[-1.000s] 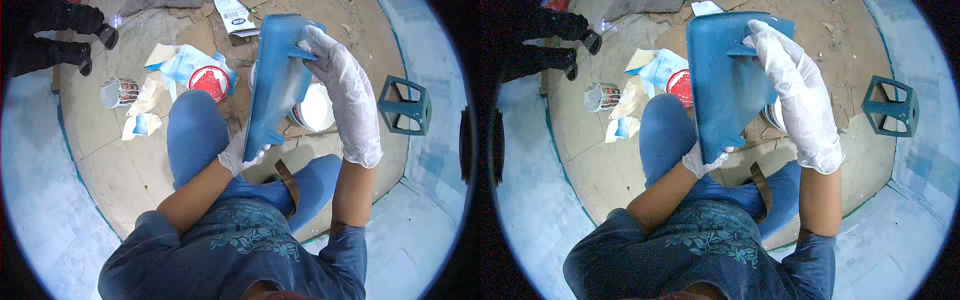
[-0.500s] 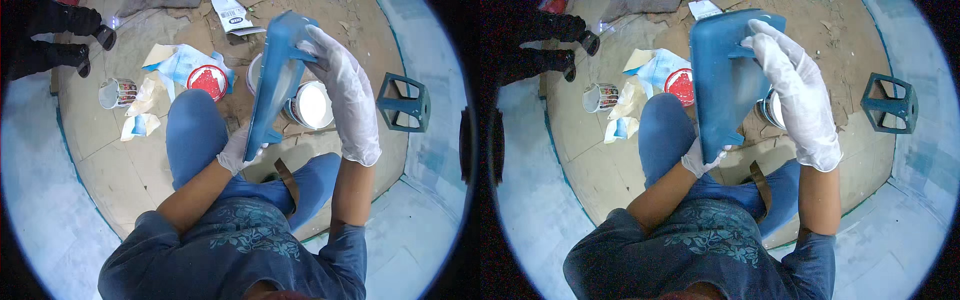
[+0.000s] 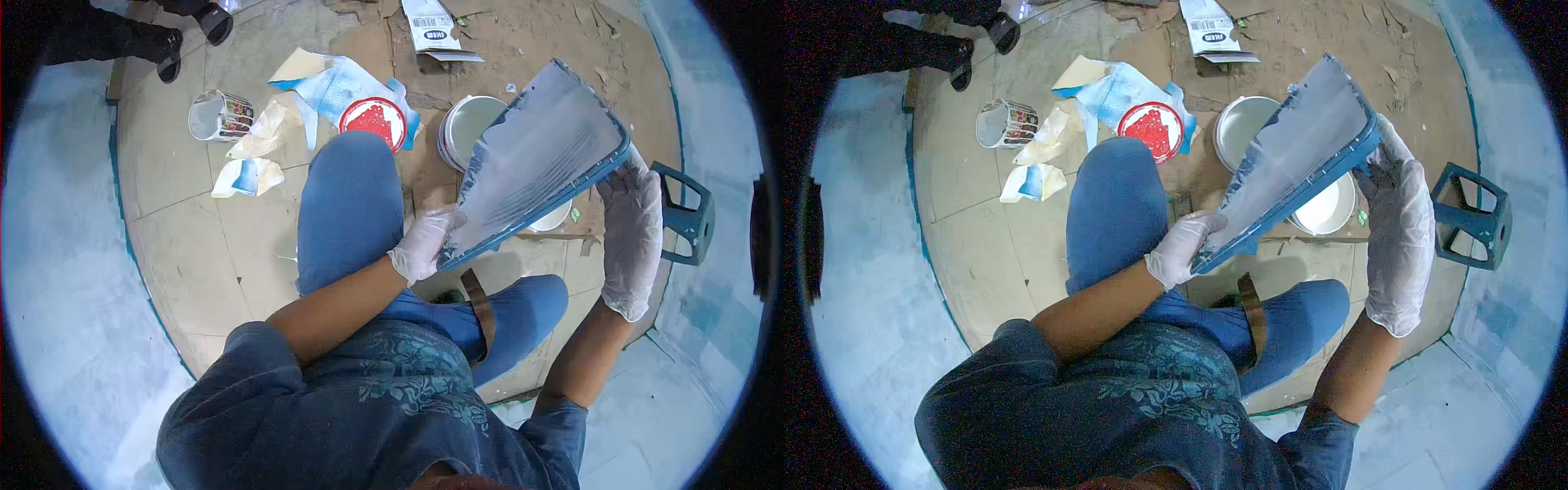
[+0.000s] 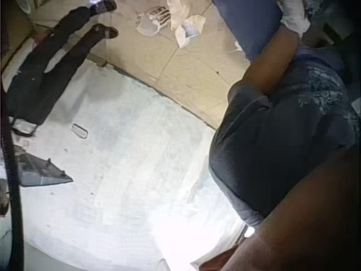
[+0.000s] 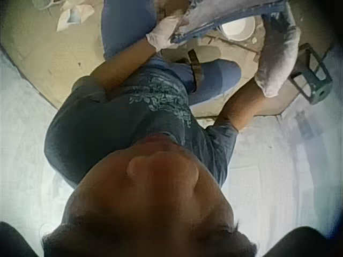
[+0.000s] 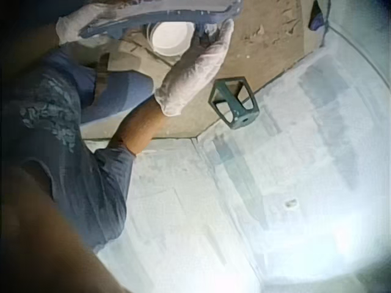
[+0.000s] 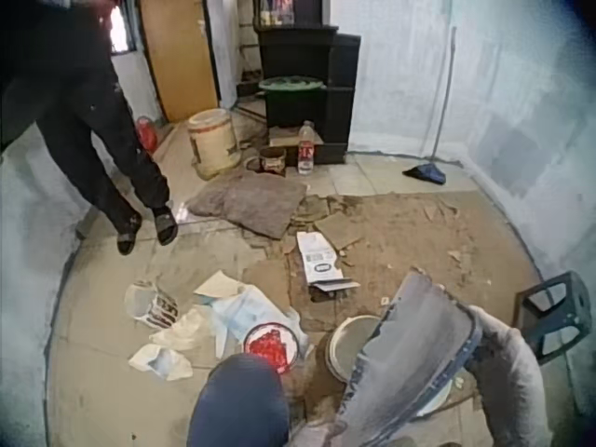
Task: Prepare and mix white paint in a bucket and paint tray.
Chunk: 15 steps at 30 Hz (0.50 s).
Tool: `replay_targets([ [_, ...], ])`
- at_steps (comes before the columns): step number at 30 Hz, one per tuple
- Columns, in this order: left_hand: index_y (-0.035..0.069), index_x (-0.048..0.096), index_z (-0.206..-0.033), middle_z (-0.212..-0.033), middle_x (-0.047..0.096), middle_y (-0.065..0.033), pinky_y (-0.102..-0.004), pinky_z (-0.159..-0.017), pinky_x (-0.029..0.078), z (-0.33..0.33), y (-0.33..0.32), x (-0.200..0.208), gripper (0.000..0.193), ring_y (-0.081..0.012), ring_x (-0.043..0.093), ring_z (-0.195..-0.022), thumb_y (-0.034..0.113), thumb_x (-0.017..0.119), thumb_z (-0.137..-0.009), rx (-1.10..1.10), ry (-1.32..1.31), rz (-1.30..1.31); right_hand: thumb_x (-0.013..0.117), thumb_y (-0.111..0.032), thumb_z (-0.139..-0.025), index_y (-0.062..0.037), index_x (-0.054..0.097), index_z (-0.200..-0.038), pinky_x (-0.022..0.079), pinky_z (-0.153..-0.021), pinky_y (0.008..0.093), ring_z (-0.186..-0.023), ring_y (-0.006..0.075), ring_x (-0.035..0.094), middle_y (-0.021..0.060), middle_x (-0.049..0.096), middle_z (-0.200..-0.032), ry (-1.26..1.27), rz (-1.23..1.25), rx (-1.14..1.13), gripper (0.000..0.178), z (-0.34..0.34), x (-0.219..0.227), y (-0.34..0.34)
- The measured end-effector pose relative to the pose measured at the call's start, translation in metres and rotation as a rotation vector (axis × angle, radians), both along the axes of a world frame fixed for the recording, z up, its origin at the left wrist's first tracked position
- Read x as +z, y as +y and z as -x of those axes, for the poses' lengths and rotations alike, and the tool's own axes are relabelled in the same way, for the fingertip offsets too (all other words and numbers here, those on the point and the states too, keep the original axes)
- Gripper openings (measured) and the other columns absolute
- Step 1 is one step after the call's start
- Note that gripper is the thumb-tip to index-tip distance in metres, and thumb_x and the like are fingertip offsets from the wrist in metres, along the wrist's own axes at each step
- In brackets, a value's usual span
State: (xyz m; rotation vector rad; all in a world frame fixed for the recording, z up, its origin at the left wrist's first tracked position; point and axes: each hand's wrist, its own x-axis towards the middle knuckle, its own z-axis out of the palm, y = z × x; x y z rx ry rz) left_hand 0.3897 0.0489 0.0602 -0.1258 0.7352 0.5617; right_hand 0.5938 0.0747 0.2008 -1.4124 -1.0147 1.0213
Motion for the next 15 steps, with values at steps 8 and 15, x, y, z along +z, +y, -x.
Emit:
replay_targets([
  [8,-0.001,0.056,-0.113,-0.101,0.065,-0.0081,-0.0267,-0.07,0.055,-0.004,-0.009,-0.039,0.025,-0.0151,0.065,-0.083,0.01,0.05,-0.093,-0.081,-0.013,-0.191,0.038,-0.046,-0.097,0.0046,0.046,-0.131,0.034,-0.104,0.0386,-0.117,0.0229,0.05,0.0145,0.054,-0.126,0.031,0.055,-0.053,0.062,-0.015,0.001,-0.013],
  [15,-0.004,0.052,-0.124,-0.1,0.063,-0.0051,-0.0215,-0.075,0.047,-0.017,-0.017,-0.052,0.033,-0.0074,0.057,-0.085,0.005,0.051,-0.092,-0.081,0.4,-0.577,0.04,-0.041,-0.099,0.0034,0.044,-0.132,0.033,-0.103,0.0322,-0.119,0.0209,0.047,0.0121,0.051,-0.13,0.173,0.281,-0.191,0.056,-0.074,-0.005,-0.063],
])
